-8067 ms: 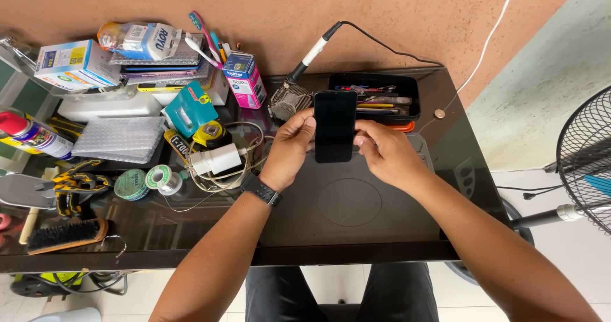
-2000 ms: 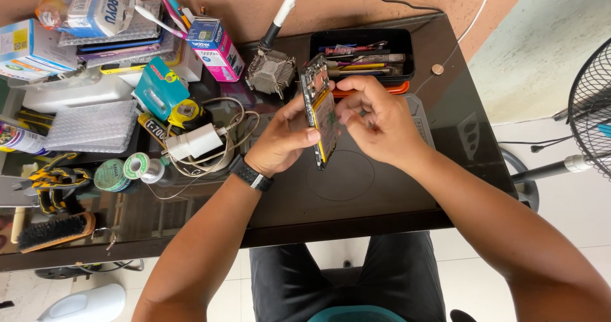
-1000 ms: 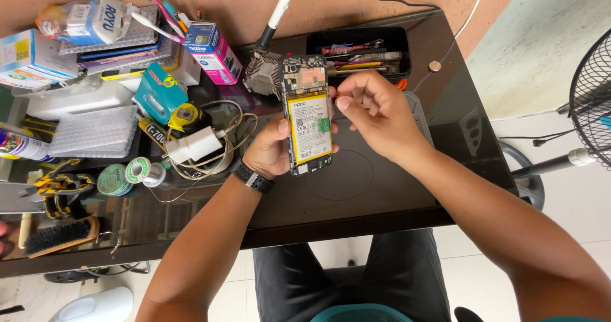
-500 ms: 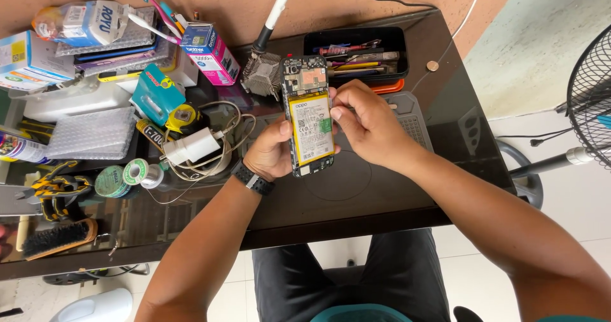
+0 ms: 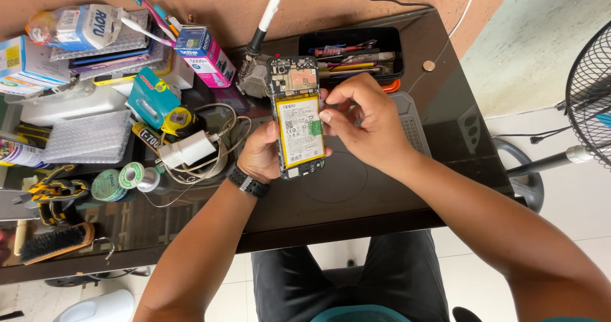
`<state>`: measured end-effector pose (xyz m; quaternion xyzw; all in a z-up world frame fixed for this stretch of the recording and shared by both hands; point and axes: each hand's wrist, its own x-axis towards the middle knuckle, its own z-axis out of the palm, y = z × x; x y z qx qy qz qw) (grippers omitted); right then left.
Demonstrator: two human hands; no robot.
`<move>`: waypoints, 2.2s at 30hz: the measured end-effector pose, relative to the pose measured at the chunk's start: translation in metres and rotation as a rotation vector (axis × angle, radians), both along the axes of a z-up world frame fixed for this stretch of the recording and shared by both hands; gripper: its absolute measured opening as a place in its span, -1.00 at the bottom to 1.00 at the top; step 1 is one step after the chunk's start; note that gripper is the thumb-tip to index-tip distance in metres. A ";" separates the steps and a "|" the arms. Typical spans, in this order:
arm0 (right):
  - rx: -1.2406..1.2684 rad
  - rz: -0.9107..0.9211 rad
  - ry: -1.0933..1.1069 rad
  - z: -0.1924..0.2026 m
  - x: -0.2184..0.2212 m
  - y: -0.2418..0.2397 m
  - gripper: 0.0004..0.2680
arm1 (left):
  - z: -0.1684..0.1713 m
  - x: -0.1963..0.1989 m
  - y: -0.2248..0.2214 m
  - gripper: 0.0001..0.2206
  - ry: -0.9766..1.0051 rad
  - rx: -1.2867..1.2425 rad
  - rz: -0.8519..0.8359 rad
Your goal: Disassembling a smartphone to remove the battery and cleaning the adhesive residue from the frame using a small tool.
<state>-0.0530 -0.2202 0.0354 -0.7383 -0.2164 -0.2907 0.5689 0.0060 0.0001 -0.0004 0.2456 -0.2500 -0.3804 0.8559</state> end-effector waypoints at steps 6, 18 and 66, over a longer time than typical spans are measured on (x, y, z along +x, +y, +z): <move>0.009 0.021 -0.054 0.009 -0.003 0.000 -0.95 | -0.001 0.002 0.000 -0.13 -0.144 -0.006 0.066; -0.157 -0.083 -0.112 -0.004 0.001 0.002 -0.96 | -0.009 0.010 -0.004 -0.07 -0.416 0.128 0.337; 0.200 0.107 0.236 0.030 -0.023 0.005 -0.85 | -0.005 0.007 -0.015 -0.08 -0.515 0.201 0.824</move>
